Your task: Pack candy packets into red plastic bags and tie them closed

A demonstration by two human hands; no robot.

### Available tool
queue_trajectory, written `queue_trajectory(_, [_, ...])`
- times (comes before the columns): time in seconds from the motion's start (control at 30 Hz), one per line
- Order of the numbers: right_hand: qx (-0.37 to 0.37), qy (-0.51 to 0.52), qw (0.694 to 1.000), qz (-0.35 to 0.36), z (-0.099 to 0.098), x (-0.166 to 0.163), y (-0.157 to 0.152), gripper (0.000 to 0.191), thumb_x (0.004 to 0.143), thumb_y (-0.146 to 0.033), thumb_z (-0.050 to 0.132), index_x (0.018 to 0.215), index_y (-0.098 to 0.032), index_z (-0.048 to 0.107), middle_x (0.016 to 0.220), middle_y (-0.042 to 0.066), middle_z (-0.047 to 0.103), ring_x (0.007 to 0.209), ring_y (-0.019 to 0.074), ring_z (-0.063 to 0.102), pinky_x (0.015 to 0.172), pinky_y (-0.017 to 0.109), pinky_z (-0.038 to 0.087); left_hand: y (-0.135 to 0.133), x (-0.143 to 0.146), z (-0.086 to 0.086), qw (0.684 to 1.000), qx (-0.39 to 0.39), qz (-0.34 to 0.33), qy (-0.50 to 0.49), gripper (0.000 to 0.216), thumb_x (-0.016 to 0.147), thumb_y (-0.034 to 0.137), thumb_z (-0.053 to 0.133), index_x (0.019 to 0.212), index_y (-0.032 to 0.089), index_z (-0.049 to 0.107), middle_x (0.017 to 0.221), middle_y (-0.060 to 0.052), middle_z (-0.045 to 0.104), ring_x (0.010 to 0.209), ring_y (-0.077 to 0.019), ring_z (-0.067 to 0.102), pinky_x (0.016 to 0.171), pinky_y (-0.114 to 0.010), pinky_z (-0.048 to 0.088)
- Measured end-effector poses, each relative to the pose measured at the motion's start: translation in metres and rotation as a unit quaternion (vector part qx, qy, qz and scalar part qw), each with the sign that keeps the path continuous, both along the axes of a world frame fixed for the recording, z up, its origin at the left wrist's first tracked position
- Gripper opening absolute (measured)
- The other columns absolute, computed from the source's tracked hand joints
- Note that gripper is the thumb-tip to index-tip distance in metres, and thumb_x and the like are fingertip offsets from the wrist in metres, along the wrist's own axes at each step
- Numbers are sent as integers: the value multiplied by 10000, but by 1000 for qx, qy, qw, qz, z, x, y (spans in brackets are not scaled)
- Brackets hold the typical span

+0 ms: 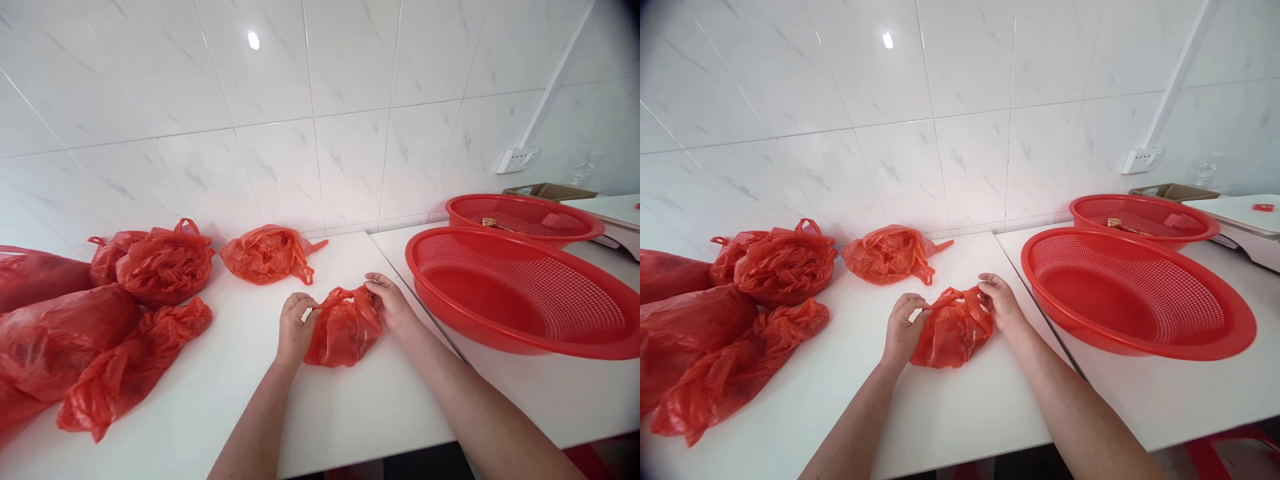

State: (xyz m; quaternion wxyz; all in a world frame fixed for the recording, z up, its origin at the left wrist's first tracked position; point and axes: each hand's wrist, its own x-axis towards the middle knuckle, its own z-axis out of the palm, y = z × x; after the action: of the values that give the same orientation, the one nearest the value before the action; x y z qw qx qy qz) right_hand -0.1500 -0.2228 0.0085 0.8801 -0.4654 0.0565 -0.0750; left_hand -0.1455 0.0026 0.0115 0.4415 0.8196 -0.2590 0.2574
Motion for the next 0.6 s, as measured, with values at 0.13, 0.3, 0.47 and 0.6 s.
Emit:
queue_trajectory(0.13, [-24,29,994,-102,-12,14,-22,339,528,-209,761,803,-216,564,595,-71,530,491,67,462,455,195,385,15,10,2,998,26,48,-36,92,839,185,523,808,224,600,909,-37,575,896,-188,539,802,-354,447])
queue_trajectory(0.3, [-27,33,992,-118,-15,19,-32,305,522,-198,751,731,-224,531,598,-59,516,505,77,469,441,202,392,31,17,5,993,34,103,-54,97,846,188,504,796,228,577,895,-39,580,886,-204,534,789,-358,436])
queue_trajectory(0.47, [-22,35,990,-132,-13,17,-37,303,512,-196,753,697,-224,514,625,-55,526,516,71,479,468,204,422,40,24,1,987,22,154,-46,82,847,208,503,810,221,576,886,-40,584,871,-211,532,770,-354,431])
queue_trajectory(0.6, [-34,43,991,-123,-16,17,-37,299,489,-196,764,700,-211,554,604,-50,524,508,70,476,464,196,419,40,28,-7,985,-6,171,-36,68,834,206,529,797,212,586,860,-34,578,842,-192,547,756,-336,445])
